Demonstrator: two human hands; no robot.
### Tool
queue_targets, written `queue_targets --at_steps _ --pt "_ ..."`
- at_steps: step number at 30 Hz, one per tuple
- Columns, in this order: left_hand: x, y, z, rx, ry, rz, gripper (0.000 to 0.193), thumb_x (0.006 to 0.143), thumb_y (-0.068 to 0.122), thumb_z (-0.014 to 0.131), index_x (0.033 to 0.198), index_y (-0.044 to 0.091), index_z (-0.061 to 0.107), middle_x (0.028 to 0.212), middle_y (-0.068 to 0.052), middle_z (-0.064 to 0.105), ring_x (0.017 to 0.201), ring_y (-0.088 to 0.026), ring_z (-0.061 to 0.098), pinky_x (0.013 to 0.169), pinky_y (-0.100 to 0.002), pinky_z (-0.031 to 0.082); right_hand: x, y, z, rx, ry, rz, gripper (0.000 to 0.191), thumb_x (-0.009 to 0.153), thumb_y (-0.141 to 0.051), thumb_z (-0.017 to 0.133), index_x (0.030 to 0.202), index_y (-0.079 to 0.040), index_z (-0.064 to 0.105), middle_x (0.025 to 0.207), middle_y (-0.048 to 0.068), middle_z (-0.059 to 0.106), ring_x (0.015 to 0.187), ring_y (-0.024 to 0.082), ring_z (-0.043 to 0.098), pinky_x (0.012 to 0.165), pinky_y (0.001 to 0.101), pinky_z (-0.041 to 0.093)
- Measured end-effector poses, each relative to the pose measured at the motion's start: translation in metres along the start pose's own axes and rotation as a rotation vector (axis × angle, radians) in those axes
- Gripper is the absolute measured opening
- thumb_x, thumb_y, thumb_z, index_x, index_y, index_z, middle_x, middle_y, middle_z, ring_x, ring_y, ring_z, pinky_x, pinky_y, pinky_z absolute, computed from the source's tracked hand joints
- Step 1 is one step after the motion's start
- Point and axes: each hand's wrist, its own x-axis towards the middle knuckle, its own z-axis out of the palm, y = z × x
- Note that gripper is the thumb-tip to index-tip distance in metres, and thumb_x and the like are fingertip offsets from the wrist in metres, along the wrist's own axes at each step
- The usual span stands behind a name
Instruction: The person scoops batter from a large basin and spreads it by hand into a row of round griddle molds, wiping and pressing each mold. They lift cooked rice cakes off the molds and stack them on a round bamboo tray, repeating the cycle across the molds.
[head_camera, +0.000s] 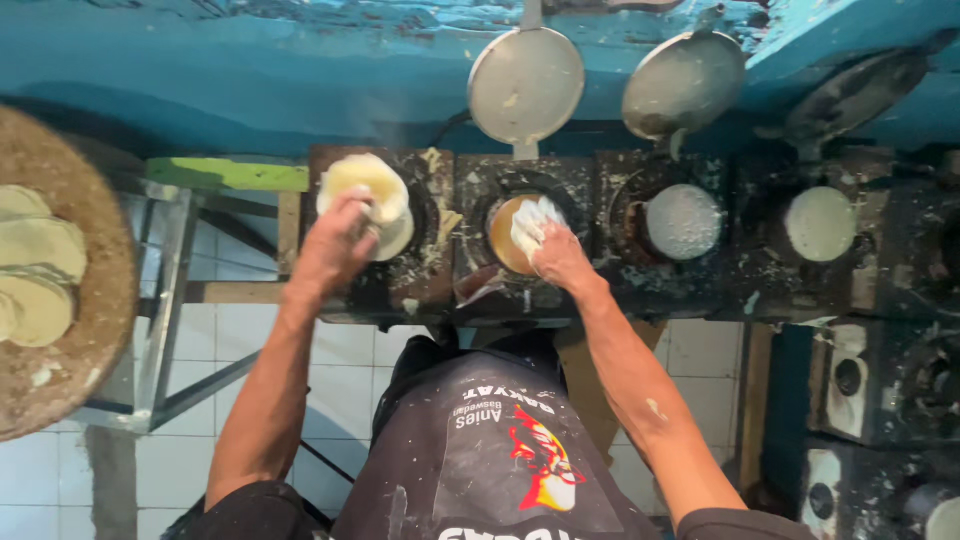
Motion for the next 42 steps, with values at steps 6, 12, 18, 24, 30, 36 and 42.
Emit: queue_targets --at_steps 6,12,18,24,30,36,42 --pt "-0.036 -0.021 0.025 0.105 0.022 0.059 0.035 0.073 0.003 0.076 0.106 0.001 0.065 0.149 -0.026 0.049 0.129 -0.047 0.053 0.106 -0.050 0.047 -0.005 -0.065 0.050 -0.178 0.100 0.171 0.060 0.089 -0.023 0.056 0.147 -0.006 0.057 0.154 0.024 0.048 0.144 0.048 0.038 0.121 0.0604 0.023" --pt "-0.048 -0.031 0.019 0.115 -0.041 0.114 0.034 0.077 0.004 0.074 0.110 0.002 0.066 0.154 -0.026 0.044 0.134 -0.047 0.052 0.108 -0.050 0.046 0.013 -0.042 0.031 -0.296 0.034 0.370 0.062 0.089 -0.028 0.054 0.146 -0.005 0.053 0.154 0.024 0.046 0.144 0.046 0.035 0.120 0.0613 0.022" --pt "-0.036 -0.029 0.011 -0.074 -0.098 0.005 0.039 0.081 0.020 0.078 0.116 0.005 0.072 0.147 -0.022 0.049 0.126 -0.044 0.057 0.103 -0.048 0.047 0.041 -0.047 0.027 -0.406 0.018 0.434 0.065 0.088 -0.033 0.052 0.146 -0.003 0.049 0.153 0.025 0.043 0.144 0.045 0.032 0.119 0.0622 0.022" --pt "-0.019 -0.010 0.050 0.012 0.120 -0.309 0.032 0.096 0.033 0.070 0.111 0.006 0.074 0.144 -0.013 0.056 0.133 -0.038 0.056 0.113 -0.055 0.040 0.005 -0.075 0.025 0.823 0.061 0.331 0.055 0.107 -0.034 0.046 0.150 0.001 0.044 0.155 0.023 0.046 0.149 0.034 0.034 0.123 0.0506 0.021" --pt "-0.015 0.016 0.112 0.456 0.230 -0.382 0.061 0.088 0.049 0.073 0.114 -0.006 0.067 0.147 -0.020 0.043 0.139 -0.044 0.034 0.115 -0.074 0.012 0.002 -0.027 0.010 0.912 0.625 0.582 0.049 0.108 -0.039 0.048 0.137 -0.002 0.063 0.136 0.016 0.068 0.124 0.027 0.063 0.113 0.0440 0.049" --pt "-0.008 0.002 0.110 0.496 0.294 -0.375 0.065 0.079 0.049 0.078 0.119 -0.001 0.067 0.141 -0.013 0.051 0.137 -0.038 0.042 0.118 -0.074 0.010 0.016 -0.004 0.017 0.357 0.234 0.433 0.052 0.103 -0.036 0.047 0.135 0.001 0.063 0.136 0.026 0.061 0.133 0.039 0.056 0.118 0.0535 0.036" --pt "-0.010 0.005 0.091 0.423 0.274 -0.365 0.048 0.083 0.041 0.077 0.114 0.005 0.069 0.131 -0.009 0.060 0.128 -0.032 0.055 0.117 -0.078 0.007 0.013 -0.015 0.023 -0.143 0.117 0.402 0.054 0.108 -0.036 0.044 0.139 0.004 0.062 0.130 0.027 0.060 0.125 0.042 0.054 0.112 0.0557 0.036"
